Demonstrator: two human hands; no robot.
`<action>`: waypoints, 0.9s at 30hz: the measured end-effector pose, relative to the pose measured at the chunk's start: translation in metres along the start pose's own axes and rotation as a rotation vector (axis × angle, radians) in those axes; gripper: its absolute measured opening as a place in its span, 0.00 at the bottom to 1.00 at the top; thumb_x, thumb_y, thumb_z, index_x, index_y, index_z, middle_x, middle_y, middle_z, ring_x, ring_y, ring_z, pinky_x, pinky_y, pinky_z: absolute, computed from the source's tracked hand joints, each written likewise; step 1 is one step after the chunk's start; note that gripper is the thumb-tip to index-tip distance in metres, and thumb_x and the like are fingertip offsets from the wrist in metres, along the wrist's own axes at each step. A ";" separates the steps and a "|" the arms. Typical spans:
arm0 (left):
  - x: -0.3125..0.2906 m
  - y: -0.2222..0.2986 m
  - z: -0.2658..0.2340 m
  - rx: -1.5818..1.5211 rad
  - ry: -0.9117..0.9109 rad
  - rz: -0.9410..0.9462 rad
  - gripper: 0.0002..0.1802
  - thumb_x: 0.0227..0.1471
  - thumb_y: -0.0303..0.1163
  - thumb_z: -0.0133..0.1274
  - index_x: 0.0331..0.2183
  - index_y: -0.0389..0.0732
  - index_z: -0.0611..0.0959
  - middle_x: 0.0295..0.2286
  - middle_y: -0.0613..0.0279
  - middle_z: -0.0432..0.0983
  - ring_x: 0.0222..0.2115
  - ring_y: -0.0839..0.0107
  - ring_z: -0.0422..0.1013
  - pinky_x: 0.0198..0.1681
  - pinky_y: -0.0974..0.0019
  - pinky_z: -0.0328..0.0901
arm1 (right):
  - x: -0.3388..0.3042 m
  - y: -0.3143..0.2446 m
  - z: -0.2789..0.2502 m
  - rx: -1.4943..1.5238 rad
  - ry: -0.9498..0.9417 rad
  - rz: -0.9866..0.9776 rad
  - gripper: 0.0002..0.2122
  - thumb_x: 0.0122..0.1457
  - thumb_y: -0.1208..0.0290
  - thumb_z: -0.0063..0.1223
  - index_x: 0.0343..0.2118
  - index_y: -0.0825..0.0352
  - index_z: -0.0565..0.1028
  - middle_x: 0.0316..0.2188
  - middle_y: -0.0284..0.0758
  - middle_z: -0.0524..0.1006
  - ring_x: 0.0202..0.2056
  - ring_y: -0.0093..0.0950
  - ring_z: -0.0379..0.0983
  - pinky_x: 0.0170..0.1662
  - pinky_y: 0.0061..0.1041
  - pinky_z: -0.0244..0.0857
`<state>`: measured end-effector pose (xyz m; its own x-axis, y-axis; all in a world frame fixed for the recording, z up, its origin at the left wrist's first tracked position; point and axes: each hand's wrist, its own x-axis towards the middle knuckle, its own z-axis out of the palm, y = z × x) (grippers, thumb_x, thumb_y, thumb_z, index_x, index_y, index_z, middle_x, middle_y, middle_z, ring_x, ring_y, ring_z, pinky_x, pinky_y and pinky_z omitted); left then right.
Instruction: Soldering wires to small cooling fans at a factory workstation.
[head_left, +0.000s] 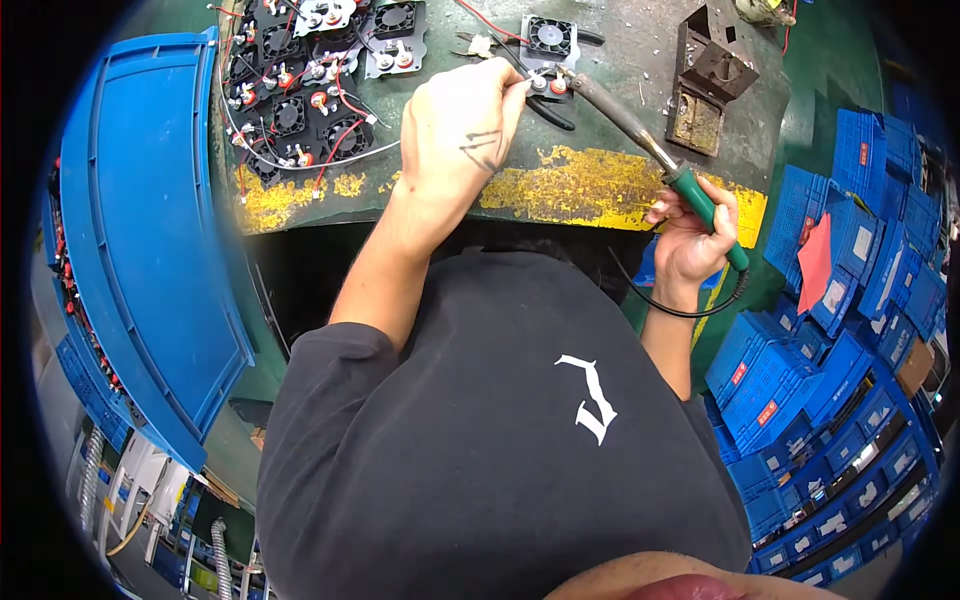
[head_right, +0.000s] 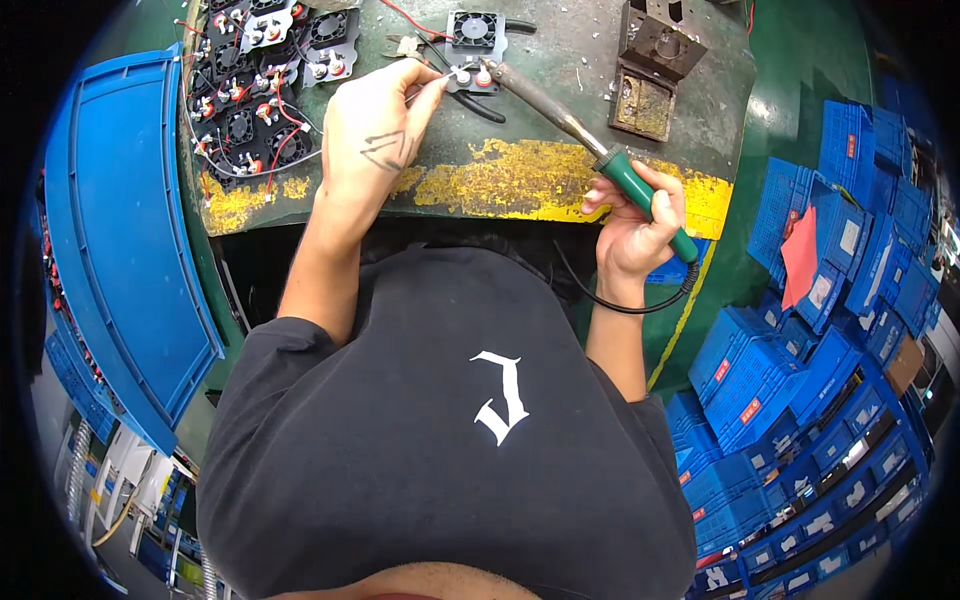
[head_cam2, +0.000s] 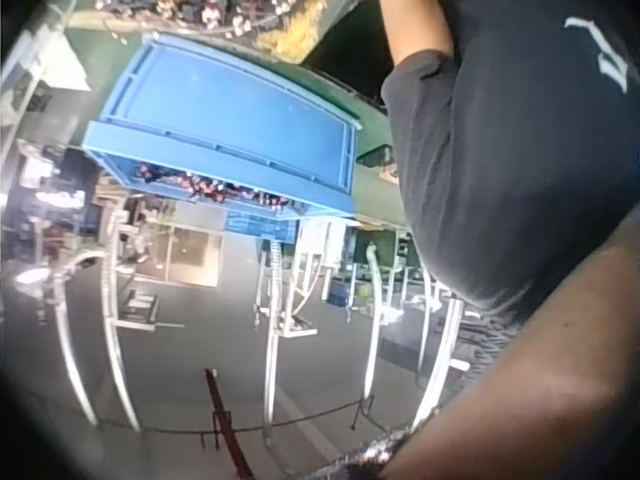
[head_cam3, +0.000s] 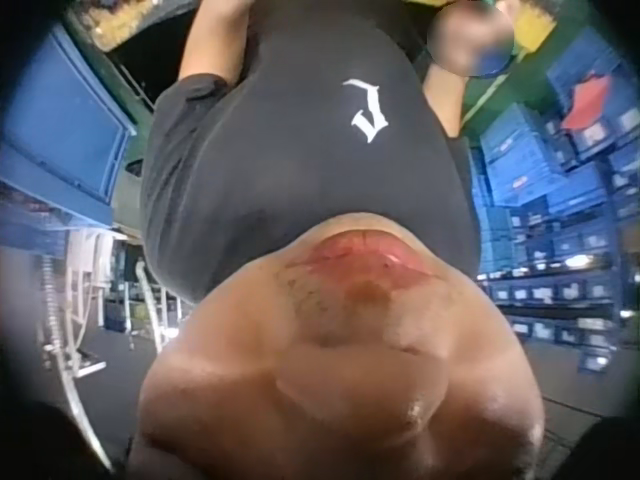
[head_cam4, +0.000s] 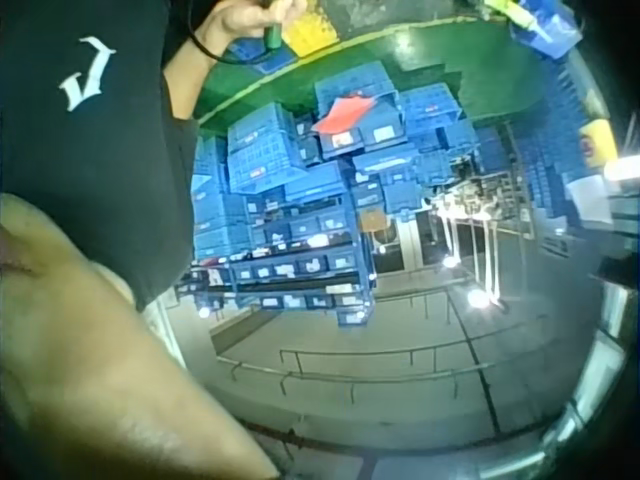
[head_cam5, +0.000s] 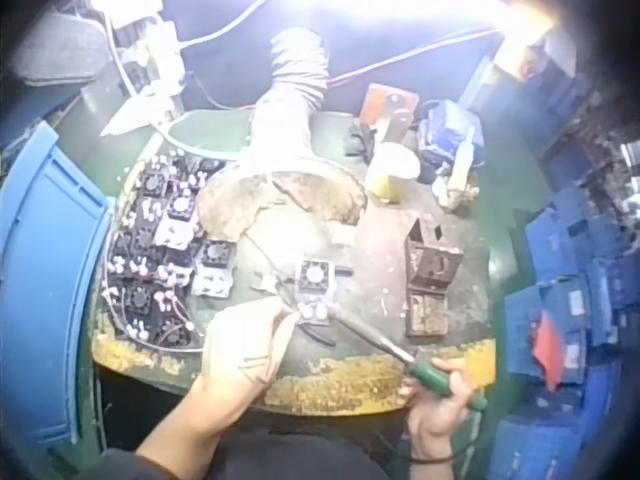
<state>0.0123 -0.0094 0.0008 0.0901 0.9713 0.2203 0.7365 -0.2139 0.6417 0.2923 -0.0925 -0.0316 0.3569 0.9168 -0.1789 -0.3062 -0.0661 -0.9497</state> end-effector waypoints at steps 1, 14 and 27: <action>-0.001 0.000 -0.003 0.007 0.022 0.012 0.08 0.57 0.34 0.61 0.30 0.40 0.83 0.23 0.52 0.80 0.26 0.53 0.79 0.31 0.56 0.72 | 0.000 0.000 0.000 -0.011 -0.004 -0.012 0.21 0.66 0.53 0.40 0.47 0.67 0.74 0.30 0.52 0.81 0.25 0.40 0.78 0.26 0.37 0.73; -0.019 0.001 -0.039 -0.054 0.013 -0.042 0.04 0.54 0.27 0.62 0.32 0.37 0.84 0.27 0.52 0.76 0.28 0.55 0.76 0.33 0.58 0.71 | -0.001 -0.001 0.000 -0.009 -0.009 -0.020 0.21 0.66 0.54 0.41 0.46 0.68 0.74 0.29 0.51 0.80 0.25 0.41 0.78 0.25 0.38 0.73; -0.021 -0.004 -0.033 0.042 0.000 0.027 0.04 0.55 0.30 0.63 0.32 0.41 0.86 0.25 0.56 0.76 0.26 0.56 0.75 0.30 0.59 0.70 | -0.002 -0.004 0.002 -0.016 0.012 -0.007 0.19 0.66 0.54 0.42 0.45 0.67 0.74 0.28 0.51 0.80 0.23 0.39 0.77 0.23 0.36 0.72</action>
<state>-0.0152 -0.0328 0.0178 0.1102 0.9651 0.2375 0.7614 -0.2356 0.6040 0.2909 -0.0937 -0.0270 0.3696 0.9125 -0.1753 -0.2898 -0.0660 -0.9548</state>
